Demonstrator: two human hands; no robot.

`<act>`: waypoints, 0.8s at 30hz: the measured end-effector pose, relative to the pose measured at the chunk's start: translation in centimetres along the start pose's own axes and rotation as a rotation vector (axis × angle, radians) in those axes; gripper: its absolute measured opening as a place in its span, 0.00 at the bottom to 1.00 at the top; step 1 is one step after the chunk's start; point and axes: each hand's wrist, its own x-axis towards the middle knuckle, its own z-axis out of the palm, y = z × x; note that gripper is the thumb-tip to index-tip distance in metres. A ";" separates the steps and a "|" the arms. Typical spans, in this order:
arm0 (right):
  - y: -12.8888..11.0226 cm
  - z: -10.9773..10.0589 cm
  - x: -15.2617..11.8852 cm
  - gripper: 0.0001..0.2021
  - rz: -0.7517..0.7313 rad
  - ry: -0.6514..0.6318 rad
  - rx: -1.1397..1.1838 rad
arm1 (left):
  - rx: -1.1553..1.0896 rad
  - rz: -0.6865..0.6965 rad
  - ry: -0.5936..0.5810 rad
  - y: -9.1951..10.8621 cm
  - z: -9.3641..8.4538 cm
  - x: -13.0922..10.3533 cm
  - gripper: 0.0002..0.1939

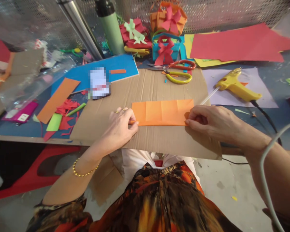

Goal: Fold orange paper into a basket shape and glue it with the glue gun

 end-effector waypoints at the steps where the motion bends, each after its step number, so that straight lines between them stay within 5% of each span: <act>1: 0.0 0.1 -0.1 0.09 -0.010 0.015 0.002 | -0.012 -0.005 0.002 0.0 0.0 -0.1 0.14; 6: -0.3 0.8 -0.6 0.08 -0.043 0.135 -0.044 | -0.051 -0.015 -0.002 -0.1 0.1 -0.1 0.14; 24: -0.4 1.3 -1.0 0.07 -0.021 0.177 -0.106 | -0.010 0.068 -0.068 -0.4 -0.8 0.0 0.13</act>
